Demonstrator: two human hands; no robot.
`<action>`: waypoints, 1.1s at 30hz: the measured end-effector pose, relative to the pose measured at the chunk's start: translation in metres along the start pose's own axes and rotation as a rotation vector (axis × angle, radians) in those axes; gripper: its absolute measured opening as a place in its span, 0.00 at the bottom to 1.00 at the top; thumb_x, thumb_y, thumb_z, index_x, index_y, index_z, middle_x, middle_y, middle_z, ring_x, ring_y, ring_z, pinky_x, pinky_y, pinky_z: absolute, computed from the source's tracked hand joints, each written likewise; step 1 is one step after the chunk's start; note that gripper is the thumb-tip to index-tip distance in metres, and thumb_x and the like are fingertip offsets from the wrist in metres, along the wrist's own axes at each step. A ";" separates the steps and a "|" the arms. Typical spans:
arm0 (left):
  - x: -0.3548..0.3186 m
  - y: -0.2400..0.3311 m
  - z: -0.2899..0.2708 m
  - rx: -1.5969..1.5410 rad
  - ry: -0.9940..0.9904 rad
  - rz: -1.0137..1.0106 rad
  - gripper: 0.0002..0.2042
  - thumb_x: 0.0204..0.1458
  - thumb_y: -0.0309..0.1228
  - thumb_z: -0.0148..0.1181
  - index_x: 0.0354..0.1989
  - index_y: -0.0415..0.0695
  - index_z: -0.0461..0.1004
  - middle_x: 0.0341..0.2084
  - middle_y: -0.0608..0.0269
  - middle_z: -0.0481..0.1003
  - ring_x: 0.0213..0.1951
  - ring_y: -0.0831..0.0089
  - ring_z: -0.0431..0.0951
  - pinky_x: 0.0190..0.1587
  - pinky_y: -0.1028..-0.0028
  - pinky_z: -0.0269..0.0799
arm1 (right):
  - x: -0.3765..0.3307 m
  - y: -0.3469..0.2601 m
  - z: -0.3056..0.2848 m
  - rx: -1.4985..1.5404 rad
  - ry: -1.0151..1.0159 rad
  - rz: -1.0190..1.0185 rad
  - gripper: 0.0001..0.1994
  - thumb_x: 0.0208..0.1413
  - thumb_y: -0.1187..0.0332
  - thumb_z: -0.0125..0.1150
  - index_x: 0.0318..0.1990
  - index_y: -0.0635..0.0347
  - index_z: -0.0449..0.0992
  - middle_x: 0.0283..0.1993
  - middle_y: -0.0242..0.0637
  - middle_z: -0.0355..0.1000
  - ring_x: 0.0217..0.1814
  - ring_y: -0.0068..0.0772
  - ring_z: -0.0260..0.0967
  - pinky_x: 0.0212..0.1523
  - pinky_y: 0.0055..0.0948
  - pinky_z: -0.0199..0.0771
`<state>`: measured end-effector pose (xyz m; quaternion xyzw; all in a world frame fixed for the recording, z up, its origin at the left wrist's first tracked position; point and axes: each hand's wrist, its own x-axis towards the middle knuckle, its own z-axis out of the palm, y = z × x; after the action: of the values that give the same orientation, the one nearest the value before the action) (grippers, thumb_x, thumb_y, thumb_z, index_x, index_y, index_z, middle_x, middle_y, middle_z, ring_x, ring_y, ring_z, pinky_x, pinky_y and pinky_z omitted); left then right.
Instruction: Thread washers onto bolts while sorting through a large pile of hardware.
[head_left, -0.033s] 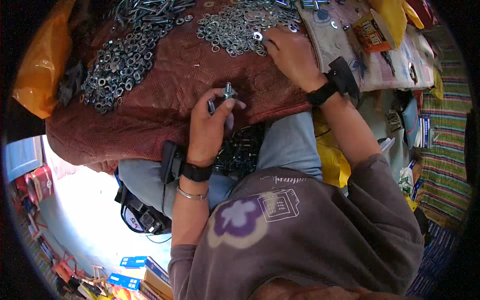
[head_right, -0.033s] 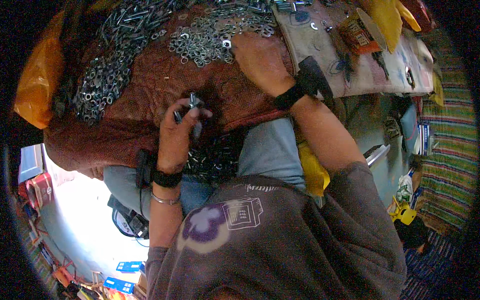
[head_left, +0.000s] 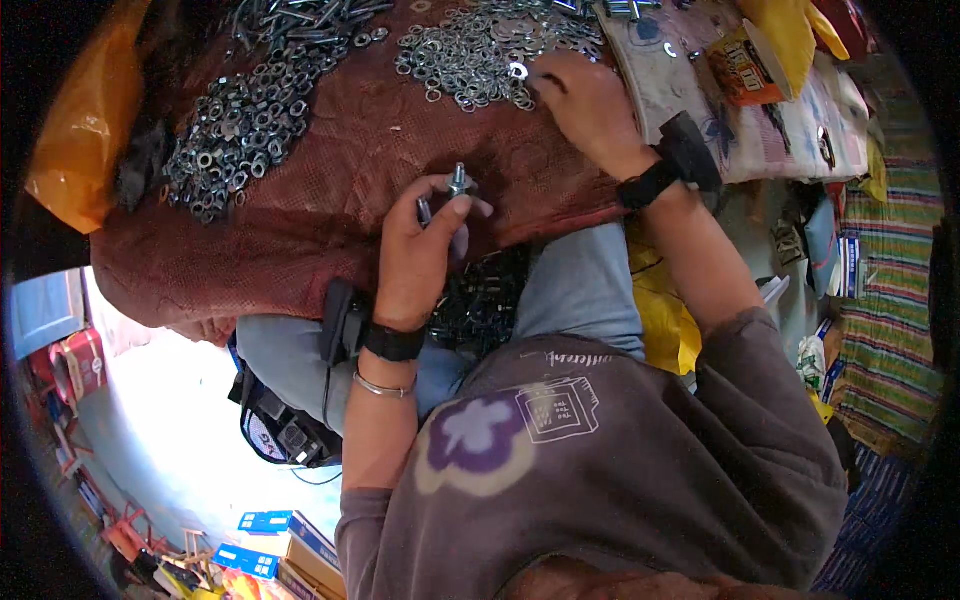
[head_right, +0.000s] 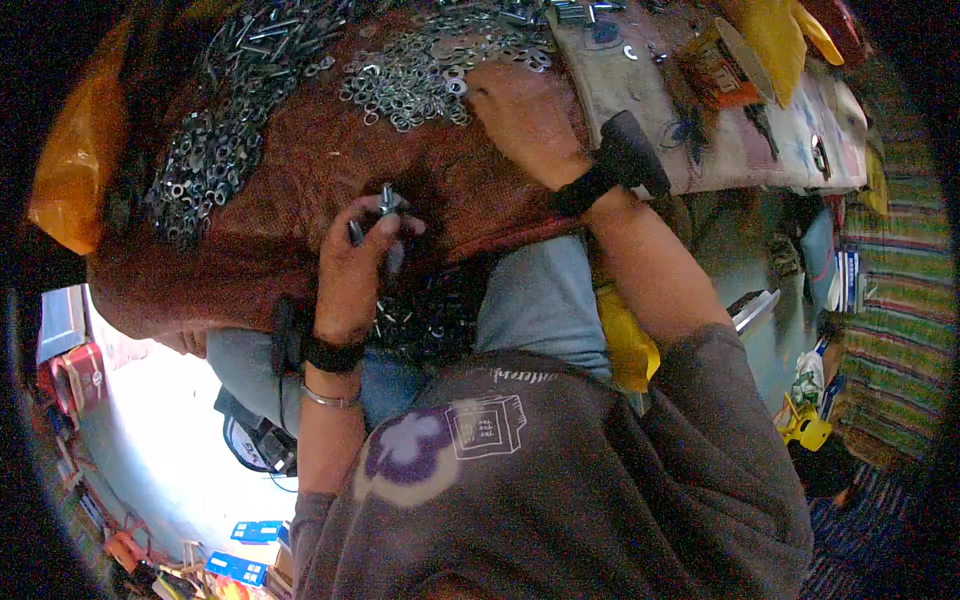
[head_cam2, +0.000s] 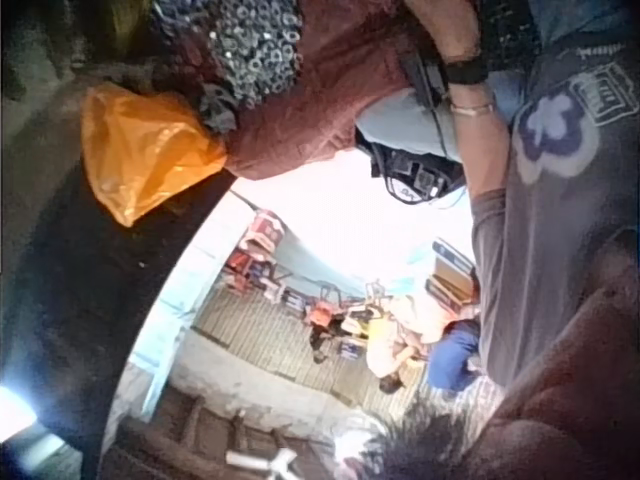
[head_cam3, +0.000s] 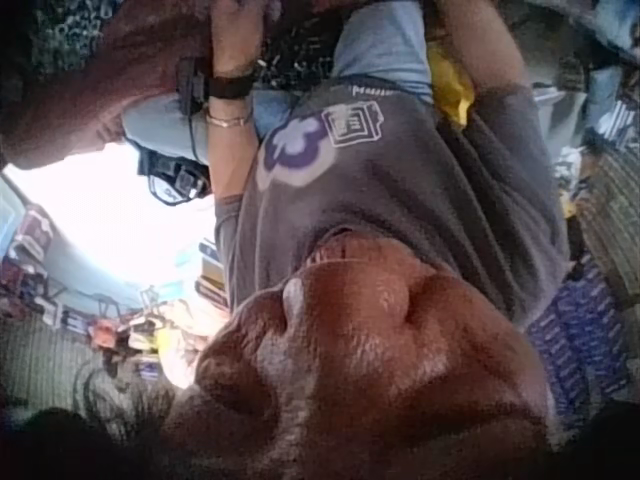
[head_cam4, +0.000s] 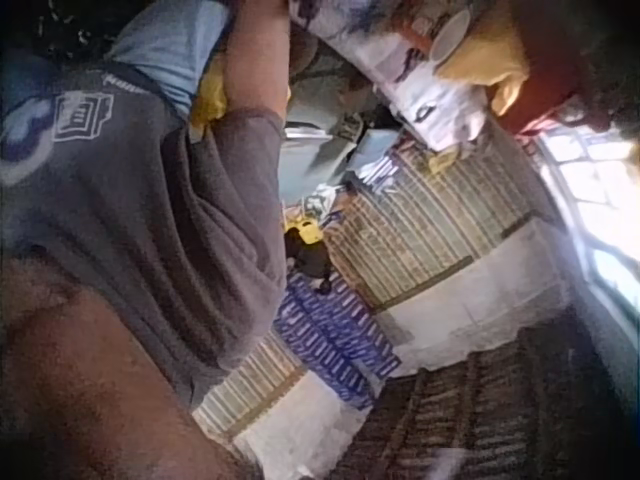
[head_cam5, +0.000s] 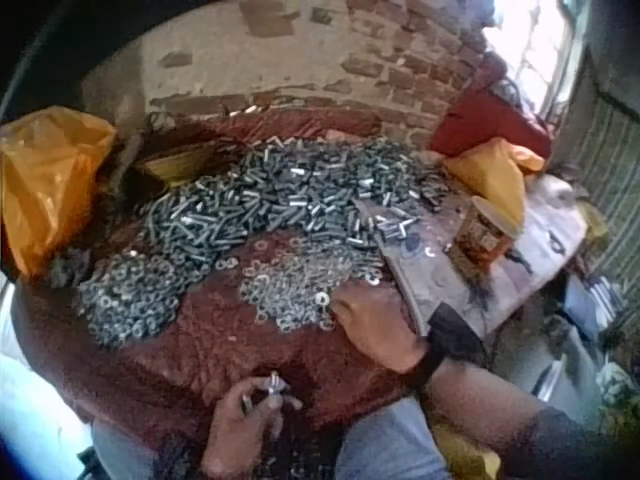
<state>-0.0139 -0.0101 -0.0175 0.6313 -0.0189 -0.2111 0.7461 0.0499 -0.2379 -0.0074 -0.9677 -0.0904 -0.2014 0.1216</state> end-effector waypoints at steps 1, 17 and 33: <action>0.000 0.001 0.000 -0.002 0.004 -0.004 0.07 0.54 0.28 0.52 0.39 0.39 0.69 0.27 0.64 0.76 0.18 0.88 0.63 0.20 0.86 0.58 | -0.001 0.004 0.002 0.162 0.139 -0.021 0.09 0.48 0.70 0.55 0.37 0.61 0.73 0.35 0.44 0.71 0.34 0.44 0.70 0.35 0.32 0.69; -0.002 -0.004 0.001 -0.149 0.003 0.022 0.06 0.50 0.24 0.55 0.36 0.40 0.69 0.24 0.69 0.73 0.24 0.85 0.69 0.23 0.83 0.65 | -0.036 -0.090 -0.023 0.907 -0.210 0.239 0.04 0.48 0.74 0.55 0.32 0.63 0.73 0.28 0.39 0.71 0.32 0.31 0.71 0.34 0.27 0.69; -0.001 -0.003 0.002 0.121 0.041 0.100 0.06 0.48 0.24 0.57 0.33 0.38 0.70 0.21 0.71 0.70 0.23 0.85 0.65 0.25 0.81 0.63 | -0.037 -0.079 -0.019 0.915 -0.340 0.198 0.08 0.46 0.72 0.56 0.34 0.65 0.72 0.29 0.42 0.71 0.34 0.31 0.70 0.37 0.28 0.68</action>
<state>-0.0158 -0.0116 -0.0195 0.6775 -0.0476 -0.1589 0.7165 -0.0083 -0.1724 0.0102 -0.8383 -0.0958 0.0318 0.5358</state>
